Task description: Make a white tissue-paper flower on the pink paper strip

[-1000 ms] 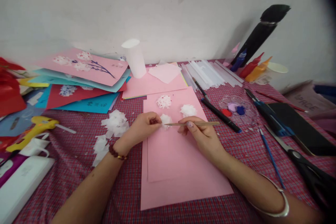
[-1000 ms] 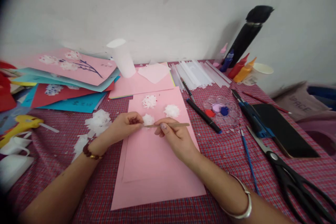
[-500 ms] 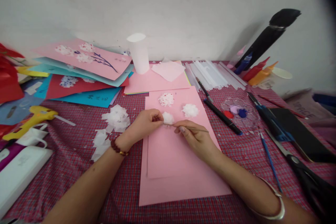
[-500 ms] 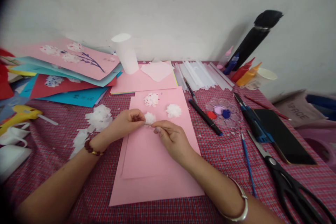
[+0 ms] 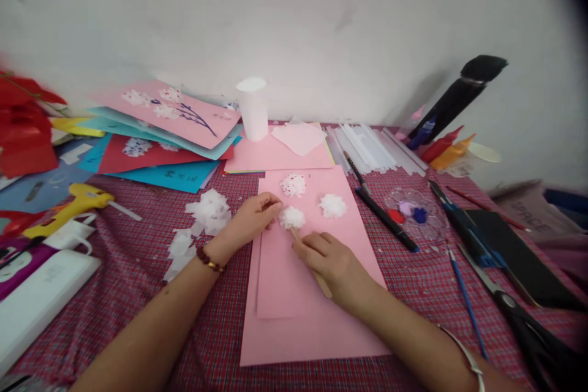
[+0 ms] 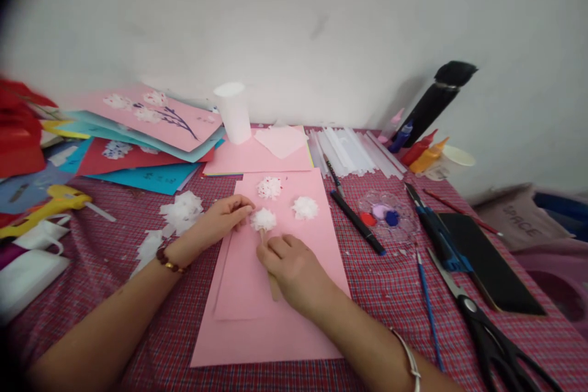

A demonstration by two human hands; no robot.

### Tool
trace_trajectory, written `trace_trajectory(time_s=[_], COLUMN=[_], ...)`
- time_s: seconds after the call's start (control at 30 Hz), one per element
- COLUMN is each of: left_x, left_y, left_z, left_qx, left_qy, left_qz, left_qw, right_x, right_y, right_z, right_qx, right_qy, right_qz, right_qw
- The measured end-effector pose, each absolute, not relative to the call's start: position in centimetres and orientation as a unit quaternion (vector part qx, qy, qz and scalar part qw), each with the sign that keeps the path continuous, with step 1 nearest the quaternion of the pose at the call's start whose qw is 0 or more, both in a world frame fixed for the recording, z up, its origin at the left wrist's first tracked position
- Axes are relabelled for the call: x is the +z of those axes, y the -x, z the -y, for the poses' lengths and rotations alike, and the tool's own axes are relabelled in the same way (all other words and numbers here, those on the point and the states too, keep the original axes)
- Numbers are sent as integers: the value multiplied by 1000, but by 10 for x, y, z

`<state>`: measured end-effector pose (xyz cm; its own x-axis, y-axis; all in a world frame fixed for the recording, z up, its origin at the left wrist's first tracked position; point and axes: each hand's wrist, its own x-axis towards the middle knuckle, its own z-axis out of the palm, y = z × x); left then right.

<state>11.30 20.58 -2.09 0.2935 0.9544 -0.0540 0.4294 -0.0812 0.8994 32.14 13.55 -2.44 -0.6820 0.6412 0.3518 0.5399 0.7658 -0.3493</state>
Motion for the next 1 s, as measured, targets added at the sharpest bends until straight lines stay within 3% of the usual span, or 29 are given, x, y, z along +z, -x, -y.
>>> trace_trajectory(time_s=[0.2,0.3,0.4,0.47,0.63,0.8,1.0], left_x=[-24,-11,17,40,67,33,3], left_y=[-117,-122,-110,-86,2,51,45], left_z=[-204,-205,-208,-208,-188,-156,-162], left_qx=[315,313,325,343,345,289,251], left_qy=[-642,-635,-623,-611,-591,-588,-632], left_qz=[-523,-522,-529,-546,-623,-670,-650], left_qw=[464,475,476,459,380,349,339], right_x=[-28,-35,-45,-52,-64,-57,-44], right_y=[-320,-325,-336,-342,-343,-335,-331], right_z=[-134,-136,-141,-147,-159,-158,-154], right_qx=[91,190,357,426,507,554,537], right_qy=[333,354,413,433,411,408,414], right_qz=[917,864,703,614,567,560,571], right_qw=[199,302,455,504,502,461,463])
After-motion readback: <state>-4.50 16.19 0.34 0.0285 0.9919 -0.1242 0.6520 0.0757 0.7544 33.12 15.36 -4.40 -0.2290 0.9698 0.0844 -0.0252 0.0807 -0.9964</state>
